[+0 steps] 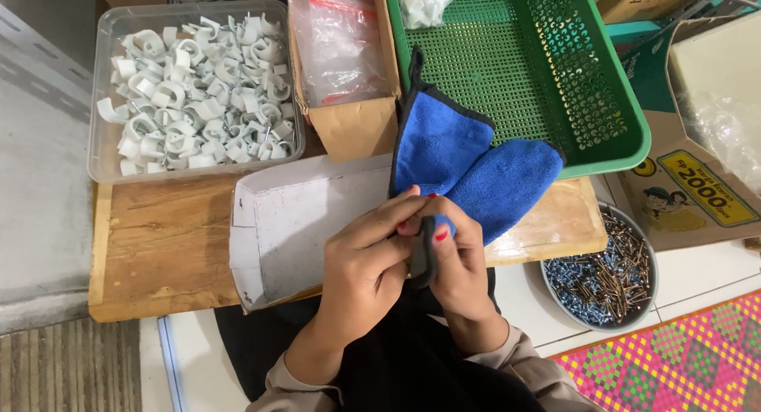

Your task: Picking up plastic cable clips, applying small white labels, and placing them into packaging.

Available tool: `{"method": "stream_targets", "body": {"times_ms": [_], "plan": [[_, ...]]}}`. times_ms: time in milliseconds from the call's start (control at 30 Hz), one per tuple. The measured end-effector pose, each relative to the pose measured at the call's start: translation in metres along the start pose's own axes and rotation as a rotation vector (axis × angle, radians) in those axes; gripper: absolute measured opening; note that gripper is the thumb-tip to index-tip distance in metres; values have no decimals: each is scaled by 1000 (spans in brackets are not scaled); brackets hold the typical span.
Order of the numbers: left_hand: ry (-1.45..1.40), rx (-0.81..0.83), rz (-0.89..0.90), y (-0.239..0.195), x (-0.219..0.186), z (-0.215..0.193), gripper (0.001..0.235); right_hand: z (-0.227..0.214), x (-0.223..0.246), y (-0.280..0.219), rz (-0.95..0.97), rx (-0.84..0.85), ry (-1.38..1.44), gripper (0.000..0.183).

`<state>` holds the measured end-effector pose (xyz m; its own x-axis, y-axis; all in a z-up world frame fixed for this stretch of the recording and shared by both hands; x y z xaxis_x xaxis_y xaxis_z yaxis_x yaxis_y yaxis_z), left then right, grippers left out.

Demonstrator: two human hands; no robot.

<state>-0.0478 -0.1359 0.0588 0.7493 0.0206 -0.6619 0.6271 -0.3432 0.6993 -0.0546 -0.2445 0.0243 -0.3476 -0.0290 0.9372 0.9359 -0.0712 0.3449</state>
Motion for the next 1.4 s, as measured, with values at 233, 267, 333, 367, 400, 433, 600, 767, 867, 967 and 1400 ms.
{"method": "stream_targets", "body": {"times_ms": [233, 267, 333, 367, 400, 433, 600, 767, 867, 967, 1400], "plan": [[7, -49, -62, 1, 4, -6, 21, 2, 4, 6, 0, 86, 63, 51], [-10, -65, -100, 1, 6, -8, 16, 4, 5, 5, 9, 149, 4, 51], [5, -63, -107, 0, 5, -8, 18, 4, 6, 4, 17, 142, -8, 50], [18, -63, -115, -1, 5, -8, 21, 4, 7, 3, 24, 137, -21, 49], [18, -64, -117, -4, 8, -7, 21, 5, 5, 3, 26, 138, -20, 49], [24, -45, -93, -5, 8, -5, 25, 4, 4, 3, 17, 106, -2, 48], [50, -19, -3, -2, 4, 1, 20, -3, -11, 3, 61, -10, 162, 50], [8, -49, -81, 1, 9, -9, 17, 2, -3, 6, 51, 153, 125, 46], [-42, -45, -93, -2, 8, -8, 14, 1, 2, 1, 27, 150, 9, 45], [-8, -25, -63, -4, 6, -7, 13, 3, 2, 2, 9, 133, 57, 44], [-110, -188, -155, -8, 18, -16, 8, 7, 15, 13, -34, 80, 82, 39]]}}
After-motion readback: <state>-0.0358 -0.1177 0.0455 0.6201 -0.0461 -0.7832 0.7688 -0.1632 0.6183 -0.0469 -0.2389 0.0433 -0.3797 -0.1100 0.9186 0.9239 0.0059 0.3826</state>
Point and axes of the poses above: each hand's wrist, its own y-axis towards the middle knuckle, its own z-axis out of the palm, x = y × z, the point moved 8 cm from there along y, towards the middle knuckle, and after that the axes turned 3 degrees about z, right-handed, at the moved point
